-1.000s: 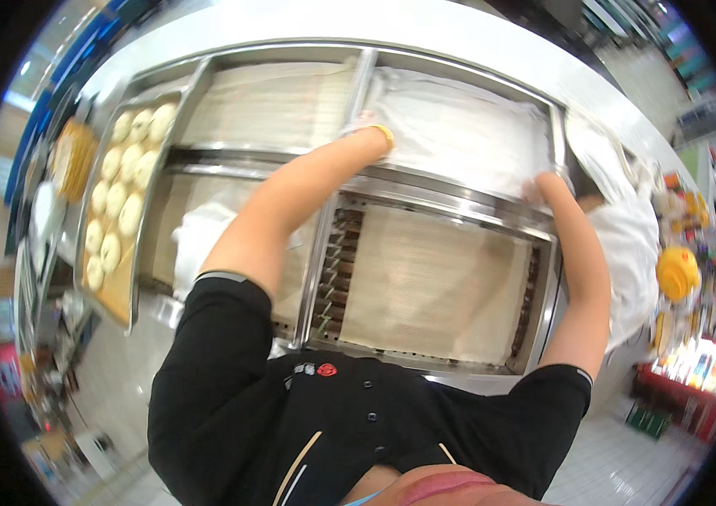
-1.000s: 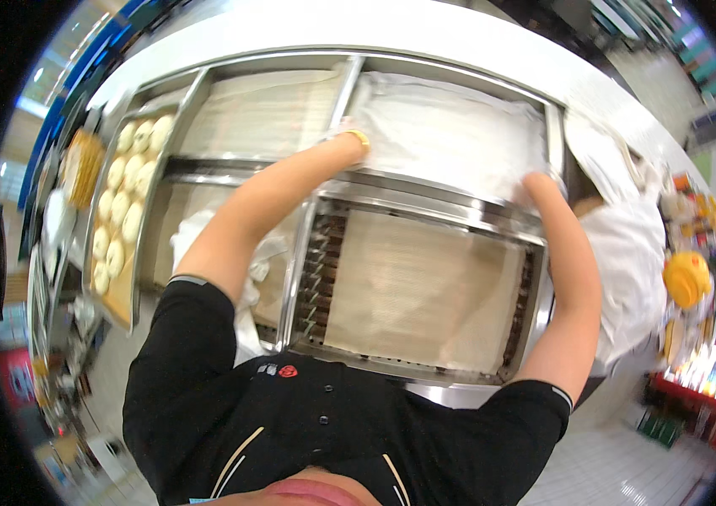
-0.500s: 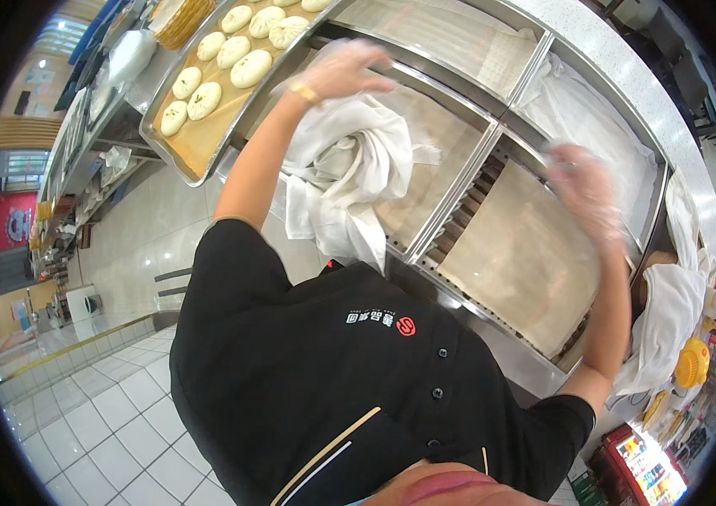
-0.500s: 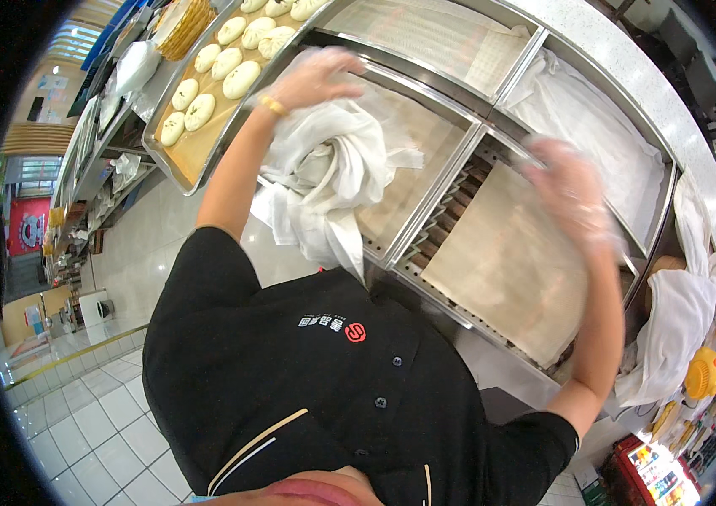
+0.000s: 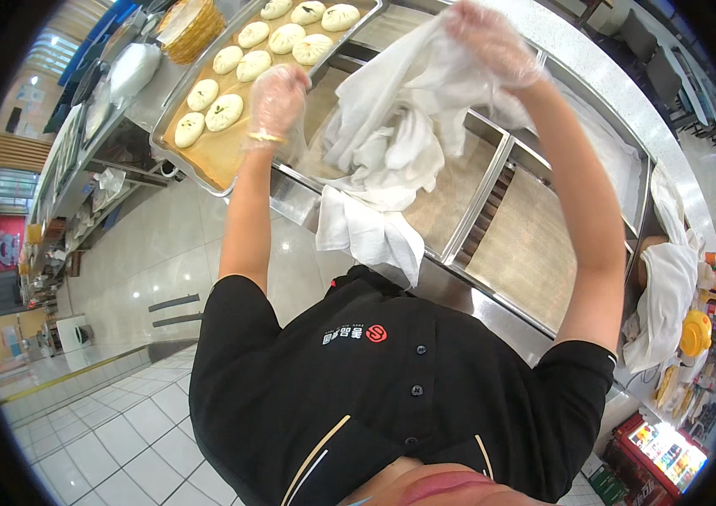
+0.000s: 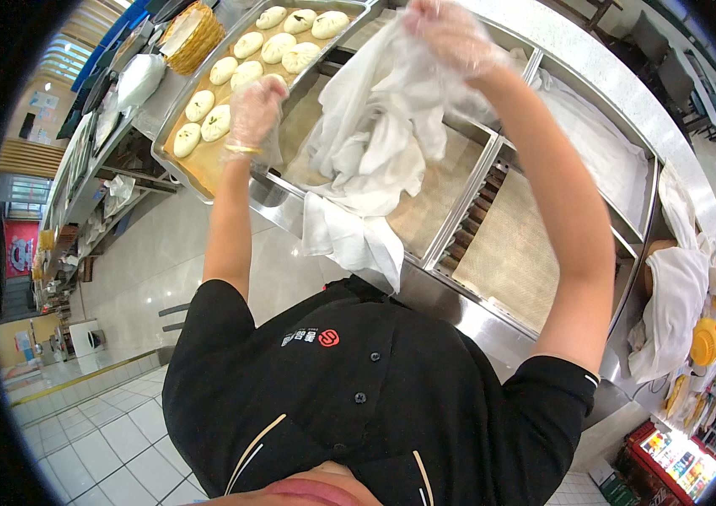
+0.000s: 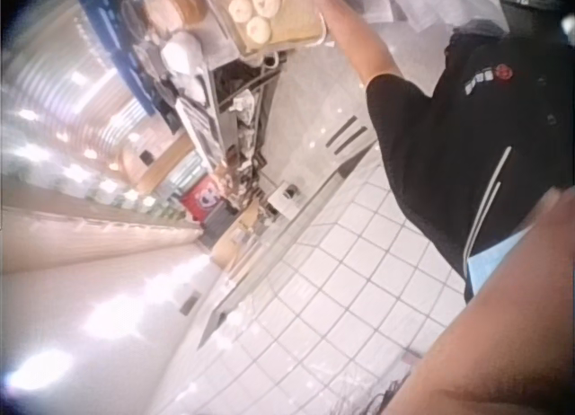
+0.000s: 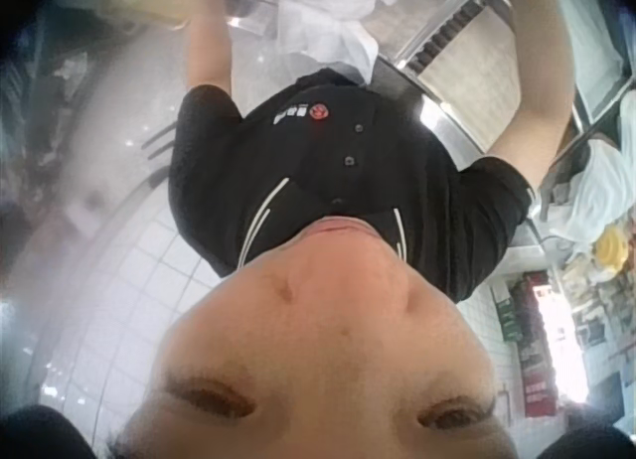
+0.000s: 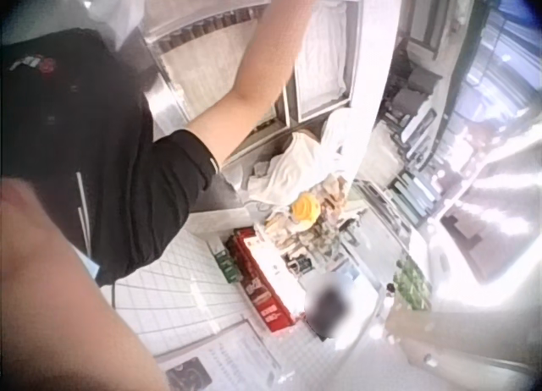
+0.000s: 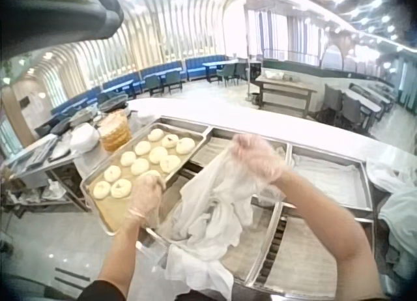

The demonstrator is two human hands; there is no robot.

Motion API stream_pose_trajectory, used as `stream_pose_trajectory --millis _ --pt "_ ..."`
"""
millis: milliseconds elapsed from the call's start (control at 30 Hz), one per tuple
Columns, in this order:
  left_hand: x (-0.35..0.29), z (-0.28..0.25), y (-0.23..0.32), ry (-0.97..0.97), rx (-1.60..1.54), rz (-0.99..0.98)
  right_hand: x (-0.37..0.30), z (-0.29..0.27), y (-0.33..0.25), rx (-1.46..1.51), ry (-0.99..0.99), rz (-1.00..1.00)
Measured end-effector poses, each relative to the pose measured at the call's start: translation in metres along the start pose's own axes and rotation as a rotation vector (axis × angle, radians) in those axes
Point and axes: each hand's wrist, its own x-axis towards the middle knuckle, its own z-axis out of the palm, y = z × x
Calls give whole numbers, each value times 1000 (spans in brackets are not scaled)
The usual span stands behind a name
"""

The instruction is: The person lines stainless steel display compartments with white paper and transfers steamed buns from a large tray into the compartments. They wear disposable gloves and handle the buns one by one, arranging them neatly in rows. The person also moves trays between the display counter and a nearby storage rack.

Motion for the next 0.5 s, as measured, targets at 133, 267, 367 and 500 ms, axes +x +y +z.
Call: stream_pose_trajectory --millis 133,267,367,500 --pt "24 -41 39 107 -770 35 25 -9 -102 -635 246 -270" --pt "57 -46 193 535 -918 -174 -3 -34 -199 -631 221 -312" --pt "43 -49 197 547 -643 223 -17 -51 -212 -618 444 -260" --pt "24 -16 183 527 -222 478 -14 -103 -192 -712 387 -370"
